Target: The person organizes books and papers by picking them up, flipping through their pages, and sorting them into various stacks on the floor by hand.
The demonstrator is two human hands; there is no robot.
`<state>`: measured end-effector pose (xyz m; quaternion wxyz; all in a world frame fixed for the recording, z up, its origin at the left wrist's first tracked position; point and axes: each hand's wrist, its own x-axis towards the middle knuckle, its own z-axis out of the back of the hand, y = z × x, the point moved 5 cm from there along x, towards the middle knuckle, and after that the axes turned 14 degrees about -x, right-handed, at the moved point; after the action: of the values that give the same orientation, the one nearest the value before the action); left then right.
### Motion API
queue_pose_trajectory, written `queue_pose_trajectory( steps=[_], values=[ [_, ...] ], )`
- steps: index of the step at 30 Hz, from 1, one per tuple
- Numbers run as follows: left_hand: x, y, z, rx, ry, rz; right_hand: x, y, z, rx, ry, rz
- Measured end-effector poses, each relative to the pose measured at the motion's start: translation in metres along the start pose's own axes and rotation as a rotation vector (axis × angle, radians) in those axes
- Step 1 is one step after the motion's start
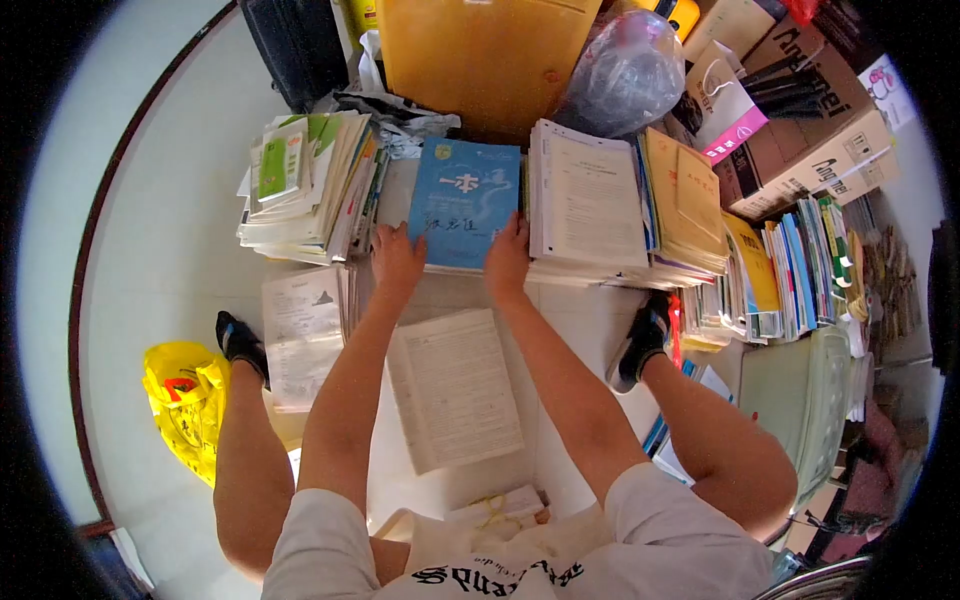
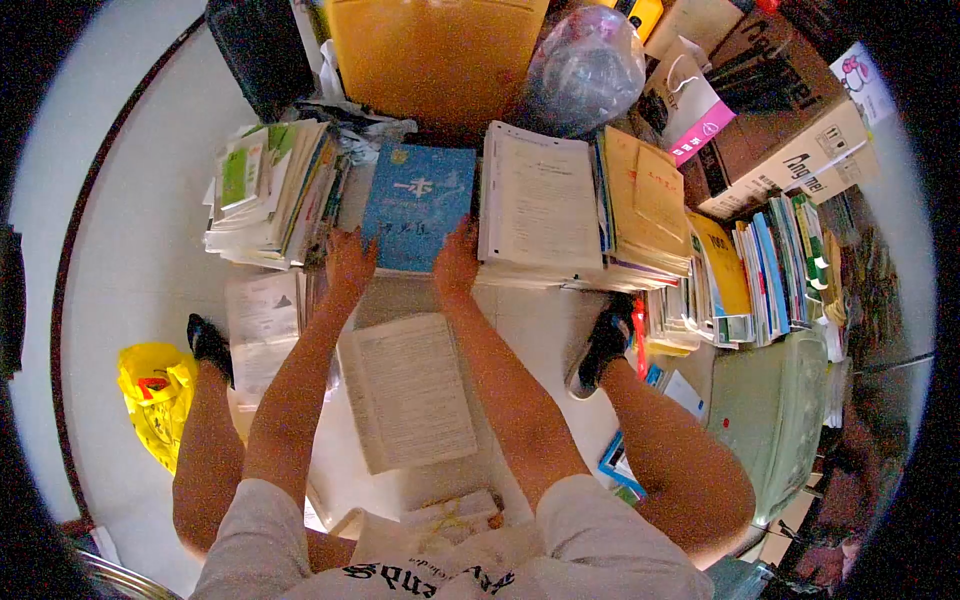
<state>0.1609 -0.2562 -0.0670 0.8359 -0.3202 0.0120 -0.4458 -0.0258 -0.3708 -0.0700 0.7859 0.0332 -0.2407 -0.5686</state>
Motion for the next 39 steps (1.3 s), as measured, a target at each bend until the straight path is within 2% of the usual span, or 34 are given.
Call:
queue_pose_trajectory(
  steps=[2,4,6,7,9,11,13,16,18,19,21,23,24,25,28,30,31,33,34,36,37,39],
  values=[
    [-0.022,0.016,0.005,-0.03,-0.065,-0.029,-0.017,0.01,0.023,-0.048,0.042,0.053],
    [-0.042,0.032,0.011,-0.308,-0.08,0.05,-0.033,0.014,0.044,-0.094,0.089,0.101],
    [-0.075,0.017,0.037,-0.324,-0.167,0.022,-0.063,0.005,0.052,0.005,0.057,0.079],
    [-0.099,0.004,0.053,-0.344,-0.243,-0.001,-0.084,-0.002,0.056,0.096,0.034,0.054],
    [-0.143,-0.01,0.069,-0.193,-0.312,0.196,-0.121,-0.018,0.054,0.101,0.246,-0.098],
    [-0.196,-0.007,0.059,-0.067,-0.363,0.309,-0.179,-0.049,0.019,0.165,0.304,-0.276],
    [-0.249,0.014,0.035,-0.084,-0.26,0.485,-0.214,-0.057,0.029,0.181,0.477,-0.369],
    [-0.294,-0.006,0.043,-0.071,-0.191,0.524,-0.245,-0.065,0.038,0.137,0.414,-0.302],
    [-0.307,-0.013,0.049,-0.196,-0.122,0.732,-0.247,-0.066,0.04,0.168,0.425,-0.322],
    [-0.31,-0.016,0.052,-0.202,-0.122,0.722,-0.249,-0.072,0.043,0.185,0.443,-0.35],
    [-0.321,-0.016,0.056,-0.259,-0.079,0.838,-0.257,-0.077,0.048,0.176,0.496,-0.37],
    [-0.339,-0.021,0.055,-0.265,-0.121,0.763,-0.265,-0.079,0.042,0.178,0.55,-0.376],
    [-0.341,-0.029,0.062,-0.264,-0.159,0.696,-0.27,-0.079,0.045,0.167,0.459,-0.364],
    [-0.341,-0.035,0.066,-0.265,-0.166,0.693,-0.272,-0.079,0.047,0.155,0.368,-0.352],
    [-0.348,-0.042,0.069,-0.275,-0.174,0.692,-0.281,-0.086,0.053,0.107,0.387,-0.371],
    [-0.336,-0.038,0.071,-0.3,-0.245,0.418,-0.272,-0.092,0.051,0.158,0.437,-0.341],
    [-0.335,-0.035,0.07,-0.302,-0.244,0.42,-0.271,-0.097,0.048,0.209,0.492,-0.312],
    [-0.327,-0.023,0.055,-0.592,-0.038,0.59,-0.267,-0.101,0.046,0.214,0.562,-0.316],
    [-0.325,-0.022,0.056,-0.594,-0.039,0.587,-0.266,-0.102,0.045,0.221,0.637,-0.322],
    [-0.32,-0.021,0.049,-0.886,0.062,0.678,-0.259,-0.106,0.049,0.304,0.711,-0.365],
    [-0.315,-0.024,0.047,-0.897,0.063,0.672,-0.255,-0.109,0.056,0.38,0.787,-0.411],
    [-0.305,-0.036,0.047,-1.33,0.112,0.524,-0.258,-0.12,0.043,0.427,0.705,-0.485]
  ],
)
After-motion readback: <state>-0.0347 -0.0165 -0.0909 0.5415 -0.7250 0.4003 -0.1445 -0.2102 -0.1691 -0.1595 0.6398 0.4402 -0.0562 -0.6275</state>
